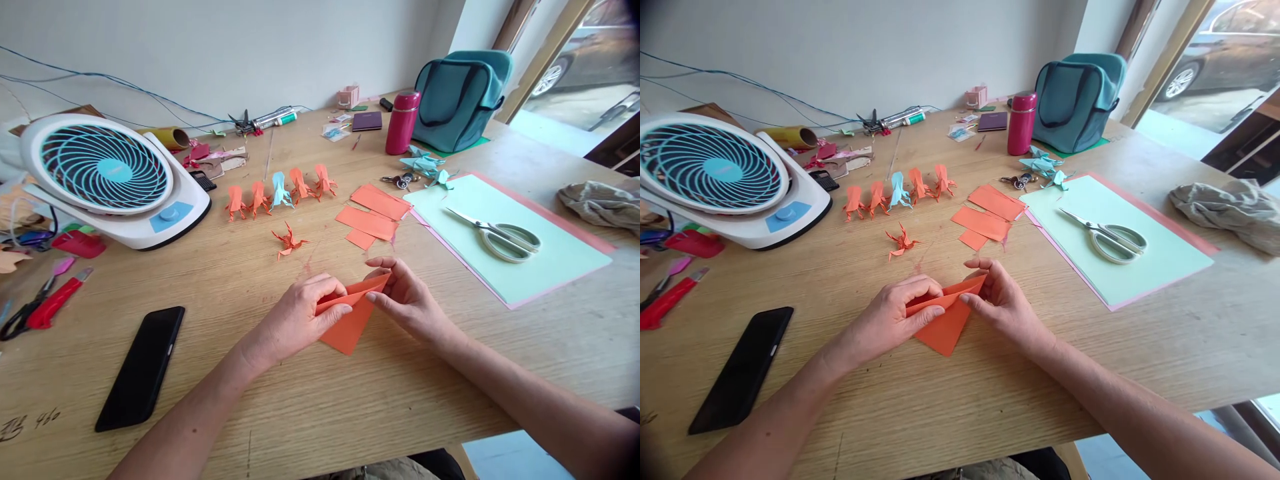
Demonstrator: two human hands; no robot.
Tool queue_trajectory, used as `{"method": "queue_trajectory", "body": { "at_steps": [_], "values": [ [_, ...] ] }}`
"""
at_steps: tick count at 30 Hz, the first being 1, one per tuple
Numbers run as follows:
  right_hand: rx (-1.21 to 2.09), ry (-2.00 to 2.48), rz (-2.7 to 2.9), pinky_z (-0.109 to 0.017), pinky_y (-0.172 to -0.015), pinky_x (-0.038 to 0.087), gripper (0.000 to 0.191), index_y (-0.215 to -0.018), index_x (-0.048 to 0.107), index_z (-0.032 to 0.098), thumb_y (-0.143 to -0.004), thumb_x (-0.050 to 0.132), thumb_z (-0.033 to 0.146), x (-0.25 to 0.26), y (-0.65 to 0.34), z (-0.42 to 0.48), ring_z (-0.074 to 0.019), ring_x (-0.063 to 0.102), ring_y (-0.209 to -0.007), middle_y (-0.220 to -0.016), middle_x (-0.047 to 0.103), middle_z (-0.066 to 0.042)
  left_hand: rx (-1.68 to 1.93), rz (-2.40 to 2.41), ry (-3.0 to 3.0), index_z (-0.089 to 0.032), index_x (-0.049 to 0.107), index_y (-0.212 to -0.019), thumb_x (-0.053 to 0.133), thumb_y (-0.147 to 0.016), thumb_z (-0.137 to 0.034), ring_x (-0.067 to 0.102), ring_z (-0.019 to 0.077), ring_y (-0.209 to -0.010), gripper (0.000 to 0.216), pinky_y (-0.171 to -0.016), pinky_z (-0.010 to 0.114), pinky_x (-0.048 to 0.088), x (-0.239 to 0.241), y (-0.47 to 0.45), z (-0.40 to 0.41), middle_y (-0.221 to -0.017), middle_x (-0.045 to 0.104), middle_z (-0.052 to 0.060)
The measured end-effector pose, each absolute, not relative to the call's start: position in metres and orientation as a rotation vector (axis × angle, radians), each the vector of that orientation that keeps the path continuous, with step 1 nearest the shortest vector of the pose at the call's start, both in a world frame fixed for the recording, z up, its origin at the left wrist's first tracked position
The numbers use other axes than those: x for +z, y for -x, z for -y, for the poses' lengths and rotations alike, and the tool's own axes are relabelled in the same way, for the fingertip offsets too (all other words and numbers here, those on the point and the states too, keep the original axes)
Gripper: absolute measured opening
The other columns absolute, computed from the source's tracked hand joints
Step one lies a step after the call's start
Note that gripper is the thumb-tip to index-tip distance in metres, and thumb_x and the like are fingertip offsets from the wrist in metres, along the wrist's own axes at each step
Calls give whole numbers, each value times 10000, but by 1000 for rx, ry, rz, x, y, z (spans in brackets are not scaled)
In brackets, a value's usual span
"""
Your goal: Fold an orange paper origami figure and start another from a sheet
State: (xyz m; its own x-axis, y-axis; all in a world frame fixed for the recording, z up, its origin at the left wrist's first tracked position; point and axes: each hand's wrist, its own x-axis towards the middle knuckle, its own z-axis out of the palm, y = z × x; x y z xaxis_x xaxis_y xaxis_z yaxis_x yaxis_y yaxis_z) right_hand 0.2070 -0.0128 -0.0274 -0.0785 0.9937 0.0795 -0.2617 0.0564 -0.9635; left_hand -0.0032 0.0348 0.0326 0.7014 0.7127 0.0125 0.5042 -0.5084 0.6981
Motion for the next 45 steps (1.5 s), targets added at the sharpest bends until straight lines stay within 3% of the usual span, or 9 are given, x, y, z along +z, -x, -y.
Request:
{"method": "queue_trajectory", "body": {
  "at_steps": [6,13,18,27,32,38,45],
  "values": [
    [1414,960,1097,-273,-754,511,214,-980,616,224,-872,737,363,-20,-207,14,-143,628,-815,-877,664,-8,414,-869,-2248,-203,624,-924,549,-925,-135,613,126,-912,102,-782,241,436,32,0,-32,-1002,654,-13],
    [1430,961,1165,-286,-731,508,207,-993,615,231,-878,730,359,-25,-204,17,-147,624,-788,-881,672,-8,386,-945,-2240,-207,585,-912,611,-904,-175,611,128,-854,41,-753,252,441,33,-6,-24,-974,644,-20],
    [1364,939,1220,-286,-747,491,260,-1092,581,255,-892,724,336,-30,-204,18,-146,603,-803,-893,656,-4,326,-908,-2295,-218,570,-959,556,-922,-121,608,134,-864,105,-753,256,435,36,-3,-23,-978,644,-19],
    [1226,1065,1377,-286,-708,488,187,-1006,614,230,-899,698,359,-31,-200,20,-150,586,-761,-878,628,-14,80,-1003,-2508,-206,537,-896,594,-904,-121,618,185,-819,103,-731,314,440,53,1,-22,-930,653,2],
    [1217,1049,1409,-290,-717,515,156,-980,620,223,-898,699,329,-27,-196,22,-149,613,-769,-918,651,-29,204,-986,-2502,-201,505,-869,572,-927,-120,612,173,-803,120,-686,293,446,49,-5,-16,-918,631,10],
    [1333,968,1277,-283,-743,538,211,-1020,599,226,-882,726,324,-25,-195,21,-139,639,-802,-971,658,-34,371,-884,-2441,-212,557,-1061,518,-922,-40,621,169,-939,224,-804,294,490,44,-7,-14,-1030,625,24],
    [1389,995,1144,-288,-705,555,325,-912,640,206,-775,811,447,-25,-195,18,-145,646,-733,-846,678,-23,481,-827,-2422,-245,607,-1129,489,-898,19,600,169,-1031,370,-907,310,484,41,-7,-18,-1082,623,30]
  ]
}}
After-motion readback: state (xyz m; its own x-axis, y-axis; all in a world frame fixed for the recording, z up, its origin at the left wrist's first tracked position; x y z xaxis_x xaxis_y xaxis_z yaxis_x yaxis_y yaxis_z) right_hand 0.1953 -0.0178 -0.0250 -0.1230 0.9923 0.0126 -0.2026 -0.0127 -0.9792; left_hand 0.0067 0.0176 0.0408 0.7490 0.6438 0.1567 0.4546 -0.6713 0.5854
